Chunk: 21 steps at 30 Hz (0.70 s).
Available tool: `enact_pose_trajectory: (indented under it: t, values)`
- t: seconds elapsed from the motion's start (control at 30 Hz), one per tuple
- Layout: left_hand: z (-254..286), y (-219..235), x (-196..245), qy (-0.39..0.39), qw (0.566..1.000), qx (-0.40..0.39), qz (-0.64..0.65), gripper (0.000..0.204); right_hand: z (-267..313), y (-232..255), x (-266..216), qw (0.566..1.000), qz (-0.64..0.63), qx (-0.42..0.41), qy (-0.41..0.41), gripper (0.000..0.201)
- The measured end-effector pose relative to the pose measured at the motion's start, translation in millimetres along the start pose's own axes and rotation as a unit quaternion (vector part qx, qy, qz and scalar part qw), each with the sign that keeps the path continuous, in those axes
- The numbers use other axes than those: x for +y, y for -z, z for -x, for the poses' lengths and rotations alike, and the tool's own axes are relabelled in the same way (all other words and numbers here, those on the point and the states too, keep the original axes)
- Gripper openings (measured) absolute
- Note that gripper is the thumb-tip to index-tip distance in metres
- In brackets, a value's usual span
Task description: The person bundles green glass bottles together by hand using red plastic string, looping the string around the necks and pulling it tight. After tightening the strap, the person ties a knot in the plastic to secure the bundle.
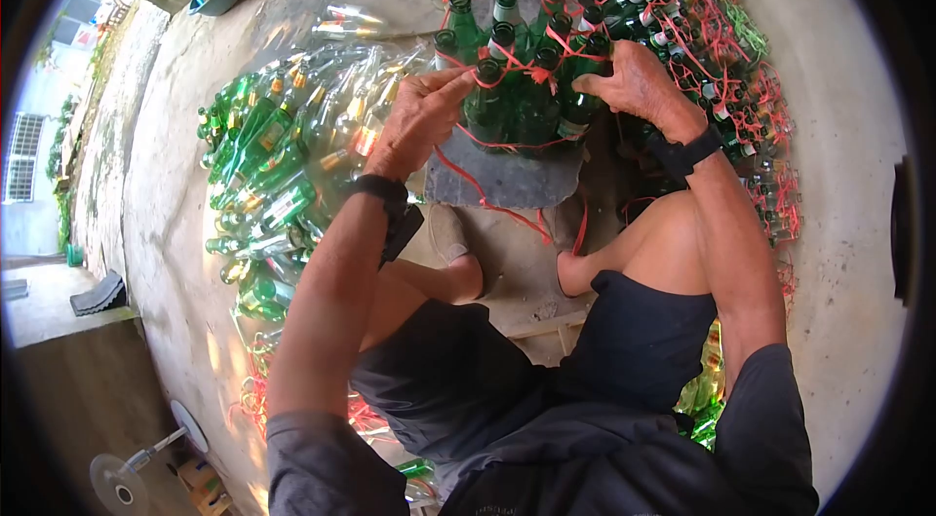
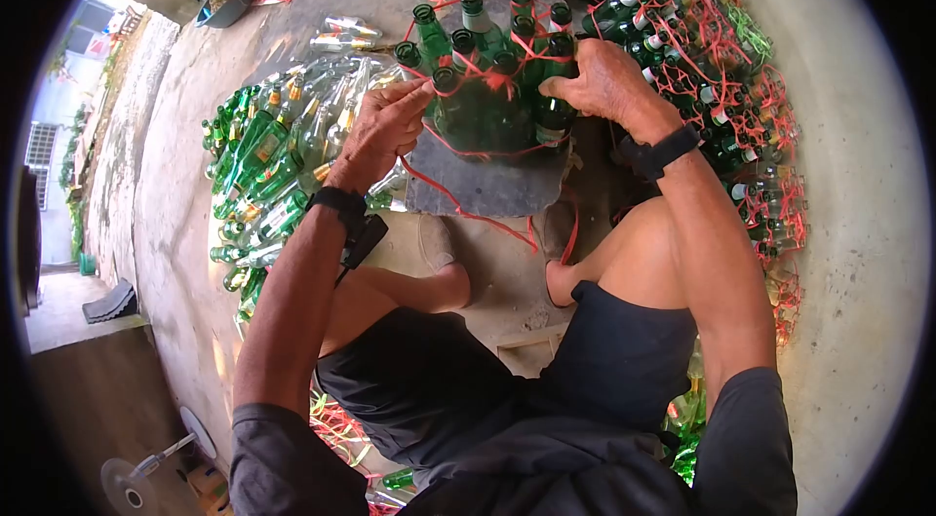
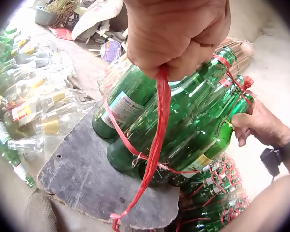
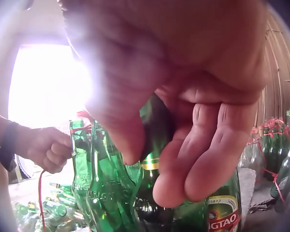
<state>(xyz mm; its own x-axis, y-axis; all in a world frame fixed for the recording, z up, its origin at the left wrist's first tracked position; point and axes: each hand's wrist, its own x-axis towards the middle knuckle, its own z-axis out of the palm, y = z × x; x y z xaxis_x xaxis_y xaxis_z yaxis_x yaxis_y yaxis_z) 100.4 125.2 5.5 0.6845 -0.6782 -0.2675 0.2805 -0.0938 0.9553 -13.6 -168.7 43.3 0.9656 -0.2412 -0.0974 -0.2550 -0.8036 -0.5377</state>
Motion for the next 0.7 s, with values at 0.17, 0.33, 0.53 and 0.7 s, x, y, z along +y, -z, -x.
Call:
enact_pose_trajectory:
  t: [0.17, 0.33, 0.53, 0.7]
  values:
    - [6, -14, -5, -0.003, 1.000, 0.020, -0.014, 0.032, -15, -1, 16, 0.994, 0.058, 0.062, 0.064, 0.047]
    - [14, -44, -13, -0.026, 0.996, 0.083, -0.036, 0.040, -22, 10, 3, 0.992, 0.086, 0.076, 0.062, 0.040]
    - [11, -63, -34, -0.081, 0.990, 0.110, -0.022, 0.036, -39, -2, 18, 0.988, 0.084, 0.107, 0.078, 0.042]
    - [18, -67, -27, -0.058, 0.989, 0.134, 0.018, 0.035, -38, -6, 23, 0.980, 0.074, 0.147, 0.115, 0.050]
